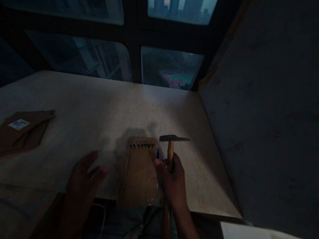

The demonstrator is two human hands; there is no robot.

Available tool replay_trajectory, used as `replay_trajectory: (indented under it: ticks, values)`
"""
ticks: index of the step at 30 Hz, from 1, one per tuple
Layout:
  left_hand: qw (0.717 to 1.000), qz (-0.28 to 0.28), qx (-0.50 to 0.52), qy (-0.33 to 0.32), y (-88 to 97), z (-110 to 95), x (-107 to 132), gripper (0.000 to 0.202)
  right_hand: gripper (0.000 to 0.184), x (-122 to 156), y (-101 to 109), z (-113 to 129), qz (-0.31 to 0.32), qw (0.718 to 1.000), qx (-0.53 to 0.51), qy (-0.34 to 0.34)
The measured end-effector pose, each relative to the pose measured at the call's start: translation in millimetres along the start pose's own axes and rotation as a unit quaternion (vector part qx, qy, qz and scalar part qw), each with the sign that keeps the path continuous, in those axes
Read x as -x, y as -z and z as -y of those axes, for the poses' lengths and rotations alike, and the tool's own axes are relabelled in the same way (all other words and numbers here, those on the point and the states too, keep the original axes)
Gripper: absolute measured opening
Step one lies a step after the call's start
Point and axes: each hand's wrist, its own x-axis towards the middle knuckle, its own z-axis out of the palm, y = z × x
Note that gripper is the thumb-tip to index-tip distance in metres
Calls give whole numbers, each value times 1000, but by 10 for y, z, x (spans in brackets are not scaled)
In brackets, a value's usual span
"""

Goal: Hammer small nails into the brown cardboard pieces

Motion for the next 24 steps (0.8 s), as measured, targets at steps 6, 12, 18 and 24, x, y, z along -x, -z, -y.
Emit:
replay_trajectory:
  ticks: [6,12,18,24]
  values:
    - [950,62,137,274,23,374,646,74,42,119,259,-205,-11,999,-15,-32]
    - [904,218,118,347,-3,140,701,70,64,151,527,-469,39,994,-30,-96]
    - [931,216,80,284,-4,-3,674,58,66,188,596,-621,23,989,-98,-107]
    - [948,199,30,246,84,-196,638,59,63,180,593,-704,-7,982,-160,-100]
